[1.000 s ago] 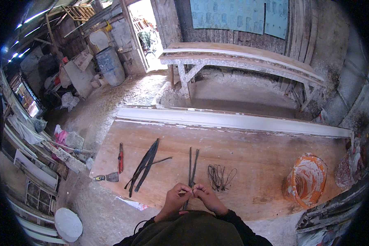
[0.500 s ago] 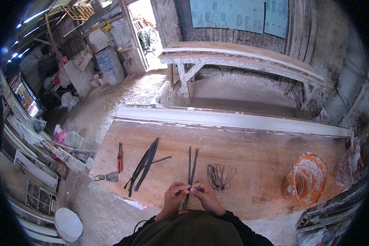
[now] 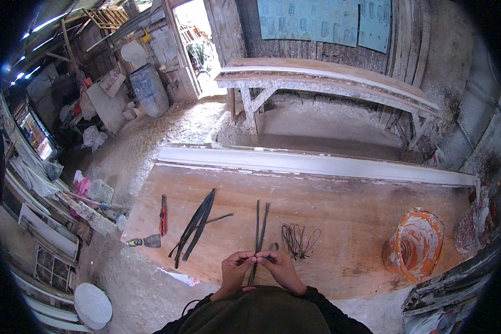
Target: The person stands at a workbench and repeatedly picks up thin wire ties, loops them around a long metal rod, and twists them to secure the ties. The person continues this process with multiple ties throughout the clip.
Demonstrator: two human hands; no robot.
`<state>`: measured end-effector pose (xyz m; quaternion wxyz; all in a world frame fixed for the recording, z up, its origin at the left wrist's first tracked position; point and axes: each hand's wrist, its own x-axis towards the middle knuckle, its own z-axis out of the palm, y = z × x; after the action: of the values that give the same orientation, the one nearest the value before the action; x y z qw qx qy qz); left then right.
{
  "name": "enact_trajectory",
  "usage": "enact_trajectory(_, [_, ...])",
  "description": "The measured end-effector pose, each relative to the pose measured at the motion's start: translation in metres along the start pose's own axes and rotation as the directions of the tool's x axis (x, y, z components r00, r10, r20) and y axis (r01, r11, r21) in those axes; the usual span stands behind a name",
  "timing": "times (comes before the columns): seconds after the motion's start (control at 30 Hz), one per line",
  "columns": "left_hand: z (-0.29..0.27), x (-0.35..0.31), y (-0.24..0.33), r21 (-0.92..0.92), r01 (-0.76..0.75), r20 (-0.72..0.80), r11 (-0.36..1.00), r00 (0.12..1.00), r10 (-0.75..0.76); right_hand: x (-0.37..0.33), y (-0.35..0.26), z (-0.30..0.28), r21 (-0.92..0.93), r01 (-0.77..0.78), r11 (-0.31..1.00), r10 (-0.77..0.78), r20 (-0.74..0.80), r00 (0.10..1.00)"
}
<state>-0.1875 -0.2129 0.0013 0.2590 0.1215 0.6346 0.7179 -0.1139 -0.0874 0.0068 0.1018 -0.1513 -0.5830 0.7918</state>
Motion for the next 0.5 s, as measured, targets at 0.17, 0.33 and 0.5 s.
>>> enact_trajectory(0.17, [0.002, 0.001, 0.007, -0.043, 0.034, 0.021, 0.998, 0.999, -0.034, 0.002, 0.004, -0.003, -0.037, 0.057, 0.998, -0.056, 0.019, 0.998])
enact_trajectory(0.33, [0.001, 0.001, 0.010, 0.031, 0.030, 0.033, 0.999, 0.999, -0.031, 0.002, 0.008, -0.005, -0.136, 0.116, 0.984, -0.115, 0.016, 0.993])
enact_trajectory(0.5, [-0.003, 0.002, 0.013, 0.109, 0.031, 0.077, 0.994, 0.996, -0.040, 0.004, 0.009, -0.008, -0.294, 0.214, 0.931, -0.208, 0.054, 0.977])
